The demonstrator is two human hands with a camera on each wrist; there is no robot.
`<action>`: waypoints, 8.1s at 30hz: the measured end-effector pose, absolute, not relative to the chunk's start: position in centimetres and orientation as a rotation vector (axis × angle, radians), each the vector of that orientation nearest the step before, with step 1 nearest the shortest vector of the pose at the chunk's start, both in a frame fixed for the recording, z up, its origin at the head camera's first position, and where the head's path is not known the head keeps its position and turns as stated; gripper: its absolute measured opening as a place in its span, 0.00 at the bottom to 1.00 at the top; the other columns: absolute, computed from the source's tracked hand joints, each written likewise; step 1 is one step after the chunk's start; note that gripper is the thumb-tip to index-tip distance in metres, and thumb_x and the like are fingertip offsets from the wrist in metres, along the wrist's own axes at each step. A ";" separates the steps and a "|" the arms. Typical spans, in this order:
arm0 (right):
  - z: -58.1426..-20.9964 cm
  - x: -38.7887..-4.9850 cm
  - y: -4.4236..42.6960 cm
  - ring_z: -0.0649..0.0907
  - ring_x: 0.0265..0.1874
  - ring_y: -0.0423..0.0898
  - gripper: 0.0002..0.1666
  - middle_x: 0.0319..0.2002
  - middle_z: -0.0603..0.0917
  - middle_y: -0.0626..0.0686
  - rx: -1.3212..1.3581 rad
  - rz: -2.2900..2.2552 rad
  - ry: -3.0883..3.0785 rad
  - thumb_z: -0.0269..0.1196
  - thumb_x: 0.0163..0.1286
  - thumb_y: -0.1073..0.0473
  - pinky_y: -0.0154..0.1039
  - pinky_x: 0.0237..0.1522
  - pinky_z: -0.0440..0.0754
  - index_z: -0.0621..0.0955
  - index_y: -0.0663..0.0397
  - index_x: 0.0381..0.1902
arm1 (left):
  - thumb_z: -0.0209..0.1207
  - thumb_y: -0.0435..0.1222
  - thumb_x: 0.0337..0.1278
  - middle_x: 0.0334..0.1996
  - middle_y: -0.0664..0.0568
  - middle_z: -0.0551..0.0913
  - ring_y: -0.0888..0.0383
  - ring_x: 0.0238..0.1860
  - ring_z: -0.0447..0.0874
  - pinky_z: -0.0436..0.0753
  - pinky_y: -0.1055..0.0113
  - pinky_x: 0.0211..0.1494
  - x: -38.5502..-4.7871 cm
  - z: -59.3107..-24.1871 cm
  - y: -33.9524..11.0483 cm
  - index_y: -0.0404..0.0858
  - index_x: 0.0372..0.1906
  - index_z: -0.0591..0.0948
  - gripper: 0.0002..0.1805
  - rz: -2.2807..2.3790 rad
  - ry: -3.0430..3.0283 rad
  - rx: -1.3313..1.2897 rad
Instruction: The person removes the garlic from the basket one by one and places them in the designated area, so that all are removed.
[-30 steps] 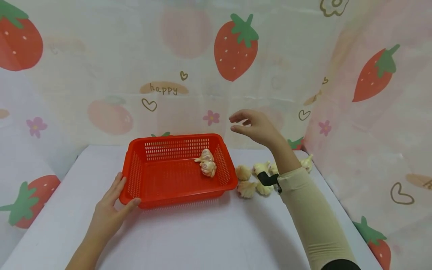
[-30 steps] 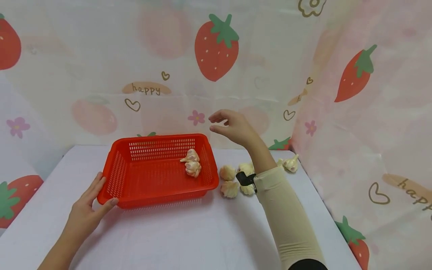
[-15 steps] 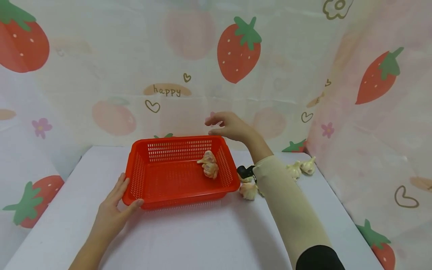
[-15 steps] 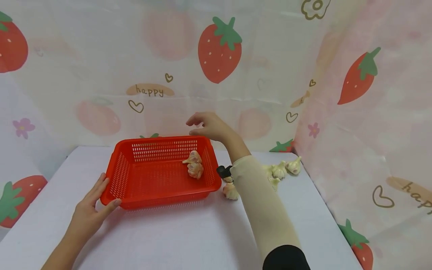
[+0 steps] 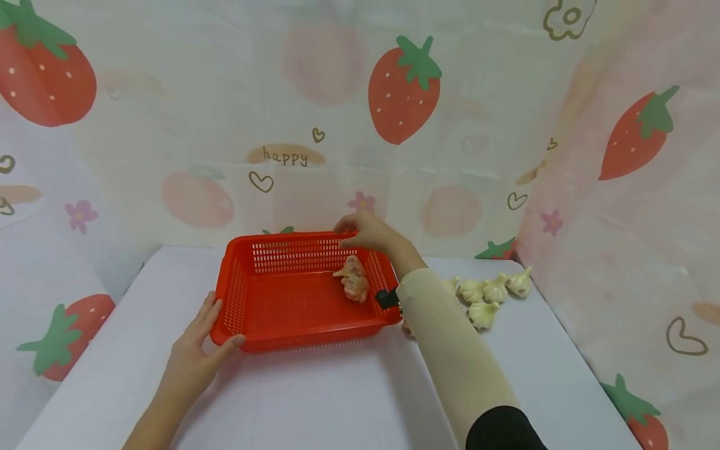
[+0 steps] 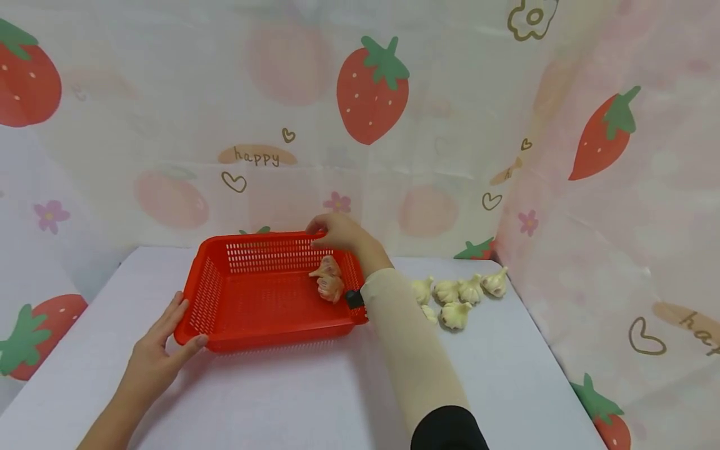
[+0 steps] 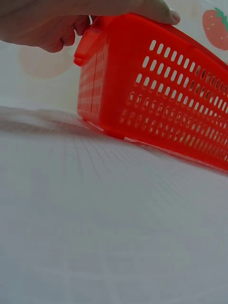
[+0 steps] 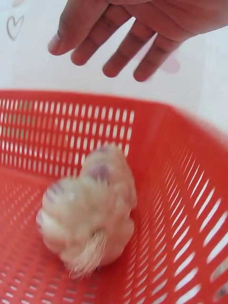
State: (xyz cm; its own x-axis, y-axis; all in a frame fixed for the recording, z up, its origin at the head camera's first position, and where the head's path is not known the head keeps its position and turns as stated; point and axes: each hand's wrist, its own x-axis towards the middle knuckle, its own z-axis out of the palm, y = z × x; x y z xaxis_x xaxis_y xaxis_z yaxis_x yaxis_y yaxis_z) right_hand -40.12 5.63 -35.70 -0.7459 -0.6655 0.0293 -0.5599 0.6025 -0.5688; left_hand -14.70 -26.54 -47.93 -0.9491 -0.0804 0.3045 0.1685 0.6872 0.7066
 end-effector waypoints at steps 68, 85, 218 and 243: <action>-42.8 -40.0 3.9 0.82 0.34 0.48 0.08 0.35 0.85 0.52 -0.711 -0.796 2.447 0.71 0.65 0.63 0.38 0.36 0.87 0.87 0.55 0.42 | 0.68 0.54 0.62 0.83 0.52 0.52 0.42 0.81 0.54 0.72 0.31 0.66 -14.7 -48.3 -26.3 0.46 0.82 0.57 0.49 -1.107 -2.589 -0.041; -39.8 -39.8 4.1 0.82 0.43 0.46 0.10 0.42 0.87 0.51 -0.820 -1.185 2.384 0.69 0.70 0.60 0.37 0.46 0.86 0.86 0.56 0.47 | 0.67 0.55 0.63 0.83 0.52 0.51 0.40 0.81 0.53 0.71 0.29 0.65 -14.5 -48.1 -26.3 0.46 0.82 0.56 0.50 -1.107 -2.598 -0.057; -40.6 -25.6 34.9 0.85 0.39 0.32 0.19 0.38 0.87 0.33 0.122 -2.029 3.031 0.73 0.66 0.61 0.20 0.43 0.82 0.85 0.62 0.53 | 0.67 0.53 0.63 0.83 0.51 0.51 0.40 0.81 0.52 0.71 0.28 0.65 -14.7 -48.5 -26.4 0.46 0.82 0.55 0.49 -1.119 -2.601 -0.049; -44.0 -26.3 38.4 0.80 0.41 0.27 0.27 0.36 0.82 0.29 0.400 -1.786 2.992 0.71 0.69 0.51 0.20 0.41 0.77 0.82 0.63 0.58 | 0.67 0.53 0.63 0.83 0.50 0.51 0.39 0.81 0.52 0.72 0.28 0.63 -14.7 -48.2 -26.3 0.46 0.82 0.55 0.50 -1.104 -2.609 -0.038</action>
State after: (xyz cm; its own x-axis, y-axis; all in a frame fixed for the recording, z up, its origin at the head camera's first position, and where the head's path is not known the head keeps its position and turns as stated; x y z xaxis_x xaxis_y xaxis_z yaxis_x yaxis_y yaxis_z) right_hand -26.29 38.38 -44.02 -0.9087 0.3704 0.1926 0.0063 0.4735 -0.8808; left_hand -14.68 -26.29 -48.18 -0.9525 -0.0939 0.2896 0.1425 0.7031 0.6967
